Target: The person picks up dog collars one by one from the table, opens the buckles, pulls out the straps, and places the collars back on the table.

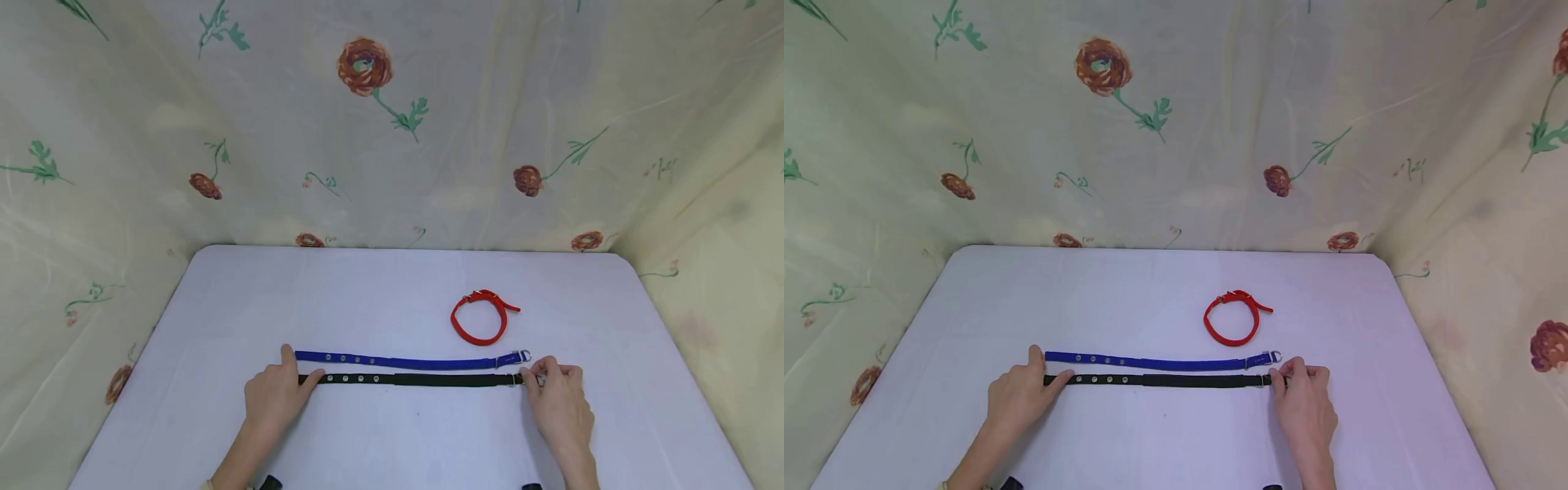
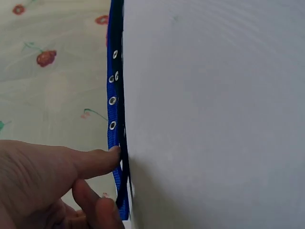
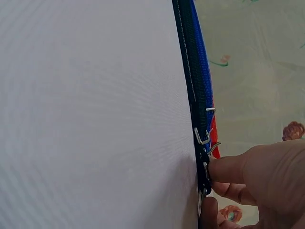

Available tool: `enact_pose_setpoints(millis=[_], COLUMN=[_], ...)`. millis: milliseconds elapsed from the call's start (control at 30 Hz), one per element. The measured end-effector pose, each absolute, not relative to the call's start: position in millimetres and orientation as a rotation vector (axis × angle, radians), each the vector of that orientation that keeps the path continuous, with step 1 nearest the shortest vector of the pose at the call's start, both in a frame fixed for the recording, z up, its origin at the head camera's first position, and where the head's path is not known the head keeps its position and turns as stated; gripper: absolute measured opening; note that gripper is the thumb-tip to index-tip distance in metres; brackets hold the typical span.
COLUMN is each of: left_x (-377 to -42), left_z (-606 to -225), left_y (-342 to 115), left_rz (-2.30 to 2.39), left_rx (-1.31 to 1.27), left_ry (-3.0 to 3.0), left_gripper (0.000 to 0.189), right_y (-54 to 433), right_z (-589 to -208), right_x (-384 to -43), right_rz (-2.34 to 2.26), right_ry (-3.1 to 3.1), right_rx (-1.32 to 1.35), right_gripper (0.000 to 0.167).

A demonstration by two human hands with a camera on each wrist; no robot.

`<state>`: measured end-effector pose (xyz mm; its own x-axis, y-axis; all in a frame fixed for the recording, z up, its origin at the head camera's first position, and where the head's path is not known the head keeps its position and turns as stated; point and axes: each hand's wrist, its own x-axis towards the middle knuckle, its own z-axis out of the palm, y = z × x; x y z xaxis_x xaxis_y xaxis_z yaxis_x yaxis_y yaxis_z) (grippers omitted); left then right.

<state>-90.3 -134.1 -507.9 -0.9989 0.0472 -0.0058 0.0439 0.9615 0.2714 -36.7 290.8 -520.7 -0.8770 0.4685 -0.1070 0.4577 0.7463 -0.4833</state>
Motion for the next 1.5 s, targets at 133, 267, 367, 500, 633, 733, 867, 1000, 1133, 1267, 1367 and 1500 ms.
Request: enact_pose_setpoints(millis=[133,267,367,500,633,733,867,1000,1133,1267,1367,1500], left_x=[-87.1,-88.1,-90.3,-93.0,-94.4,-99.3,-112.2,-129.9,-151.5,-167.6,-176.5,-186.6], left_z=[-502.7,-495.1,-489.9,-488.0,-491.6,-495.5,-499.2,-500.0,-501.6,-503.8,-504.4,-506.1], left_y=[-123.5,-110.2,-102.2,-96.0,-89.3,-82.4,-69.7,-52.3,-29.3,-6.5,11.7,34.7], left_rz=[0.468,0.563,0.636,0.691,0.771,0.907,1.179,1.380,1.445,1.498,1.529,1.534], left_rx=[0.170,0.273,0.350,0.420,0.455,0.469,0.476,0.520,0.542,0.446,0.360,0.260], left_ry=[3.142,3.128,3.101,3.059,2.993,2.936,2.809,2.682,2.631,2.515,2.409,2.312], left_gripper=[0.046,0.037,0.033,0.030,0.026,0.022,0.018,0.021,0.030,0.040,0.045,0.048], right_y=[290.2,288.9,288.5,288.4,291.3,295.0,299.0,297.6,292.5,285.6,281.8,279.4], right_z=[-521.3,-521.7,-522.6,-522.7,-520.3,-516.4,-509.1,-499.4,-489.8,-485.7,-485.8,-489.8], right_x=[-35.3,-34.4,-33.9,-34.6,-34.9,-35.8,-38.7,-47.4,-63.5,-79.4,-90.2,-100.7], right_rz=[0.807,0.814,0.823,0.844,0.877,0.898,0.898,0.895,0.908,0.915,0.841,0.729], right_ry=[-2.893,-2.874,-2.847,-2.830,-2.835,-2.825,-2.800,-2.795,-2.813,-2.834,-2.856,-2.870], right_rx=[-0.789,-0.813,-0.811,-0.805,-0.783,-0.759,-0.743,-0.695,-0.613,-0.560,-0.528,-0.506], right_gripper=[0.026,0.027,0.028,0.031,0.035,0.038,0.042,0.044,0.044,0.044,0.042,0.039])
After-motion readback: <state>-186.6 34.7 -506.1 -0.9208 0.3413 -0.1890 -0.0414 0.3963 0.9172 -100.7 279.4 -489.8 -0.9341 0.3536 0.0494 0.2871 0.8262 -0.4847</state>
